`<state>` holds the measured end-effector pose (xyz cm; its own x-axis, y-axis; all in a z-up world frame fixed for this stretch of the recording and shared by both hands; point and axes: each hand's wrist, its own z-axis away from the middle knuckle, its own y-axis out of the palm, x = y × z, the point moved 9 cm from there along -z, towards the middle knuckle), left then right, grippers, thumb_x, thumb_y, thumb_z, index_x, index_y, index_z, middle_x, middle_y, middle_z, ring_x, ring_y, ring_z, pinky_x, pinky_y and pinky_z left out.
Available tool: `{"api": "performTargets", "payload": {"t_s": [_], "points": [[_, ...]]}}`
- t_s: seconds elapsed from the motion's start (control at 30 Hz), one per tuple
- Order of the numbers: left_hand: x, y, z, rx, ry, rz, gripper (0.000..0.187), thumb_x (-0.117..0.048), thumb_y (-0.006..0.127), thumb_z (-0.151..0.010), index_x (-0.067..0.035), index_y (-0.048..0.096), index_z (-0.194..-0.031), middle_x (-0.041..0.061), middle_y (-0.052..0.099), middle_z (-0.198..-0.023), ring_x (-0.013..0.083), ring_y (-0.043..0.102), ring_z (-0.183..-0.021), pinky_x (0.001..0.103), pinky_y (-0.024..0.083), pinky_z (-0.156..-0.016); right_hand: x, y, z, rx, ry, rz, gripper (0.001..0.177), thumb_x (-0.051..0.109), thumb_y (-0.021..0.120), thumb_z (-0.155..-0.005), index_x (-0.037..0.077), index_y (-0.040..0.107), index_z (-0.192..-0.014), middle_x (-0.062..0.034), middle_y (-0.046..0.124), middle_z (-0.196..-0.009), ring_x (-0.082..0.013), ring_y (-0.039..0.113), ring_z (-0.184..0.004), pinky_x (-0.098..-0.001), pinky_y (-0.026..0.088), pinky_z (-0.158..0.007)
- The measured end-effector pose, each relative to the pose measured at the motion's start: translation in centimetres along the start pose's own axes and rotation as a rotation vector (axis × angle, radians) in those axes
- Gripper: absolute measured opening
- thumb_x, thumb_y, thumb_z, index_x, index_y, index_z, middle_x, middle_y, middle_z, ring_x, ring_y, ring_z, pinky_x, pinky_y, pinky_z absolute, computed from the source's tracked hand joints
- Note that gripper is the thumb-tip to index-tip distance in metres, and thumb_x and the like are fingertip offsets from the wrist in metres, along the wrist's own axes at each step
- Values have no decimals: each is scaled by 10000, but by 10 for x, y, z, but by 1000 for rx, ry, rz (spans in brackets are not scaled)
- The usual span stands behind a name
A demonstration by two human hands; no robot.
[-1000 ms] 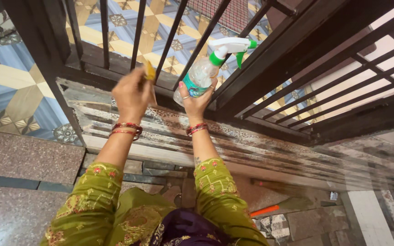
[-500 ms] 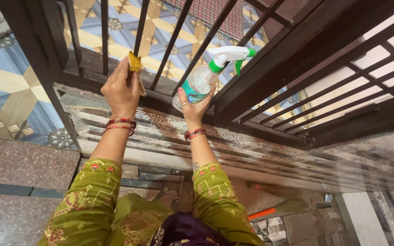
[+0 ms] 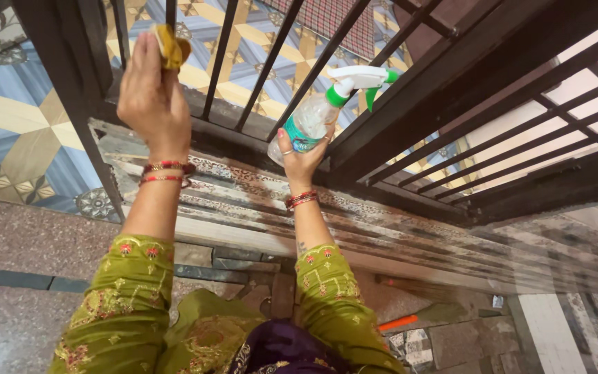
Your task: The person cleans a metal gate by spraying it with a cleaning solution from a bottle and wiping the bars and frame with a cloth.
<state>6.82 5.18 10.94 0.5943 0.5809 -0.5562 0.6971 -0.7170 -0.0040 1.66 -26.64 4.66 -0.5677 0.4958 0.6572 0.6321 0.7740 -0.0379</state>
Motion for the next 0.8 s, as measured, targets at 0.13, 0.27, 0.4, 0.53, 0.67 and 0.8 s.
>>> {"api": "performTargets", "payload": {"t_s": [0.13, 0.27, 0.4, 0.53, 0.67, 0.8], "points": [[4, 18, -9, 67, -4, 17, 421, 0, 788, -975, -53, 681, -1378, 170, 709, -1329, 321, 713, -1221, 386, 579, -1033, -4, -1, 2, -7, 1, 34, 1009, 198, 875, -821, -15, 256, -1589, -138, 463, -1443, -246, 513, -1322, -386, 428, -1146], [18, 14, 7, 111, -82, 33, 386, -23, 813, -959, -21, 691, -1325, 177, 737, -1213, 321, 742, -1103, 385, 595, -945, -5, 0, 3, -1, 2, -3, 1013, 204, 872, -822, -14, 241, -1585, -139, 460, -1449, -244, 511, -1318, -388, 427, -1138], [24, 6, 24, 105, -69, 43, 343, -24, 812, -942, -16, 701, -1266, 201, 741, -1204, 333, 748, -1080, 369, 604, -916, -11, -3, 5, -5, 24, 3, 1005, 218, 877, -822, -11, 253, -1575, -133, 479, -1416, -237, 530, -1282, -382, 453, -1108], [52, 13, 37, 300, -329, 10, 348, -47, 800, -895, -44, 740, -1238, 182, 761, -1040, 325, 756, -915, 389, 588, -817, -15, -5, 4, 5, -4, 41, 947, 218, 889, -830, -8, 308, -1543, -129, 501, -1392, -238, 542, -1275, -382, 461, -1107], [44, -13, 18, 152, -214, 1, 375, -13, 778, -916, -69, 725, -1283, 179, 757, -1137, 312, 765, -988, 386, 598, -890, -15, -4, 3, 8, 6, 7, 953, 228, 882, -831, -1, 297, -1547, -119, 492, -1394, -231, 533, -1274, -378, 455, -1103], [35, -36, -18, -97, -37, 22, 518, 65, 734, -905, -29, 655, -1409, 226, 714, -1297, 351, 744, -1140, 400, 600, -989, -14, -5, 4, 2, 28, -26, 985, 228, 882, -826, 1, 271, -1564, -118, 482, -1404, -226, 520, -1281, -375, 444, -1103]]}}
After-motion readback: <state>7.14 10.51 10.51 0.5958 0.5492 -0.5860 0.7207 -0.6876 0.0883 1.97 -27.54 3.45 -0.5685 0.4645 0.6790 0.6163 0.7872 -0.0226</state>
